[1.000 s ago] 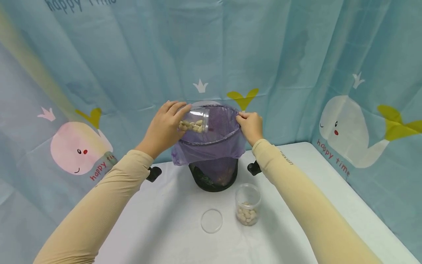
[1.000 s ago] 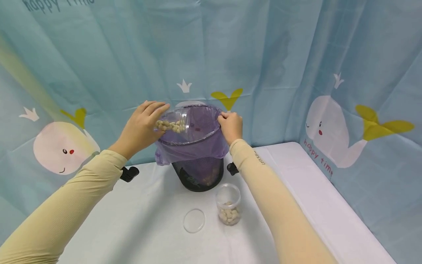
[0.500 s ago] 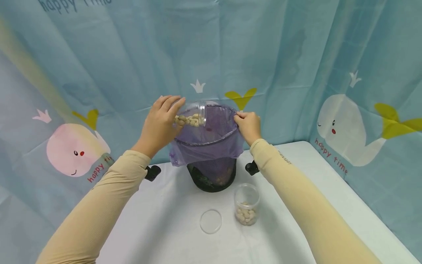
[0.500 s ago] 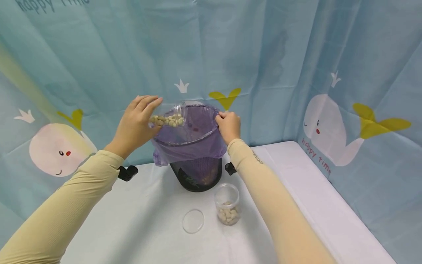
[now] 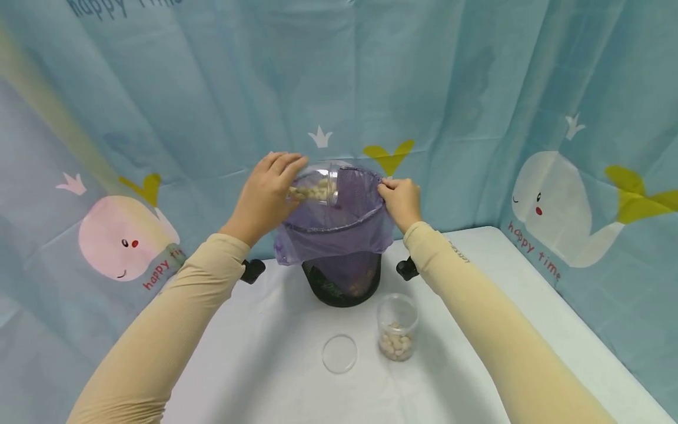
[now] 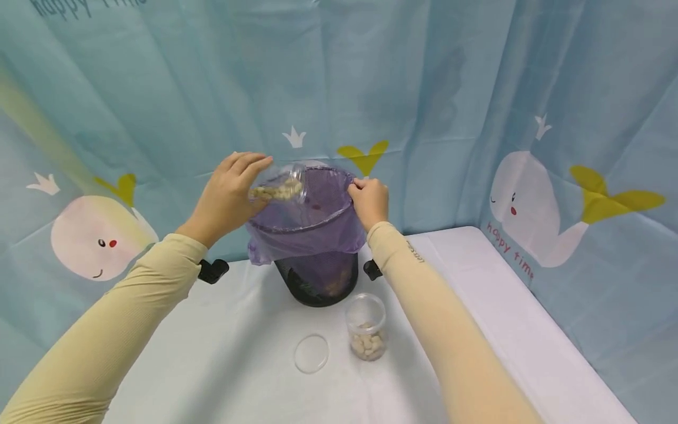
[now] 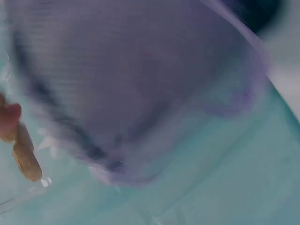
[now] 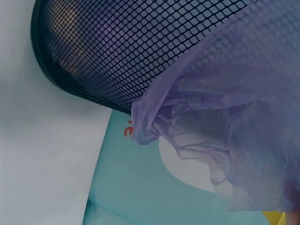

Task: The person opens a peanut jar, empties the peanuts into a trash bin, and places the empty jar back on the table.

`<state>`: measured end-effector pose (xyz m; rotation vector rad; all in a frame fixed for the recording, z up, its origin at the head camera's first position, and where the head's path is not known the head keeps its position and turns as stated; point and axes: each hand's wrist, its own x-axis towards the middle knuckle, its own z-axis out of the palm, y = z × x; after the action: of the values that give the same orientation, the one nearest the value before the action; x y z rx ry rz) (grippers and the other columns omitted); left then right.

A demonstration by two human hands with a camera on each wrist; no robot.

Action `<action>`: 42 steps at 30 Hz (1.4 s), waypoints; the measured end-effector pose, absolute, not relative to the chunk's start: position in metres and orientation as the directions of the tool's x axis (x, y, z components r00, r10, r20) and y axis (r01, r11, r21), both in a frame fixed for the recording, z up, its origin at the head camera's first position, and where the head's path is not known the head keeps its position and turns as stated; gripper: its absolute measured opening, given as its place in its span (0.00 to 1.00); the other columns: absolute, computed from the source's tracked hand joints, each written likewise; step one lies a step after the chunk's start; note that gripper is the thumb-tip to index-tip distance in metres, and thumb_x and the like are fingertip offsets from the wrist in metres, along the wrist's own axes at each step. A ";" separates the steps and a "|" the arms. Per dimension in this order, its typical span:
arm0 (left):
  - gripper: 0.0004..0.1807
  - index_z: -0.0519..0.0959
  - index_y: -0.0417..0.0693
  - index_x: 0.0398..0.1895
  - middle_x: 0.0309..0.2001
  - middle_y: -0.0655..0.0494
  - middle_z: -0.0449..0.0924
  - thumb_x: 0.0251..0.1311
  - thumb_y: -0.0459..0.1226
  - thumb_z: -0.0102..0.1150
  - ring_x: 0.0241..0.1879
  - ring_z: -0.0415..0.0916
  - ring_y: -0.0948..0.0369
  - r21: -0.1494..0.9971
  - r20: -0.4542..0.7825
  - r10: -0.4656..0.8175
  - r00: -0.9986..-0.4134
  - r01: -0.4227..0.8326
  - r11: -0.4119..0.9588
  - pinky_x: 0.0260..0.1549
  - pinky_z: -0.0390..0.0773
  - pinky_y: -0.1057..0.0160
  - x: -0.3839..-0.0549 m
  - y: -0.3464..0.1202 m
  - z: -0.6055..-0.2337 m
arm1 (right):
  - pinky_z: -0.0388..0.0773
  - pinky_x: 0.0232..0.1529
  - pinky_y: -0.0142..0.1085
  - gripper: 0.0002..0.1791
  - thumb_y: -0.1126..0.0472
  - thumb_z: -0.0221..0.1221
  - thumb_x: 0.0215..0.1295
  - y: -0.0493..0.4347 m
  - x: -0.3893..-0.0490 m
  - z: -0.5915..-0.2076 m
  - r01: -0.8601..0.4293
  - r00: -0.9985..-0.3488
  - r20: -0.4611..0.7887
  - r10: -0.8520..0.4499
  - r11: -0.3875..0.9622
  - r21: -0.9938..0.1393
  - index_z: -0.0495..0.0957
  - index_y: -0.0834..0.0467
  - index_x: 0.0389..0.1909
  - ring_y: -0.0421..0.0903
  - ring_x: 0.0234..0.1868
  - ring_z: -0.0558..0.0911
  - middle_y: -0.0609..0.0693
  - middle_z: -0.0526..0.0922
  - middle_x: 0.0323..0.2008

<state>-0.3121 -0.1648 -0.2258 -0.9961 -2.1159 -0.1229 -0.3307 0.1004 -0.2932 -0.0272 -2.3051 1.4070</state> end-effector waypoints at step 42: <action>0.42 0.70 0.37 0.67 0.63 0.39 0.74 0.44 0.30 0.77 0.64 0.68 0.41 -0.154 0.672 0.586 -0.454 0.688 0.709 0.73 0.62 0.46 -0.314 -0.170 -0.221 | 0.62 0.23 0.30 0.17 0.58 0.55 0.71 0.099 -0.332 -0.294 -0.202 -0.906 0.353 0.233 0.496 -0.845 0.80 0.59 0.57 0.39 0.17 0.62 0.59 0.83 0.56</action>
<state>-0.3138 -0.1697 -0.2213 -0.9641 -2.1858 -0.1796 -0.3319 0.0990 -0.2943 -0.0255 -2.3199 1.3910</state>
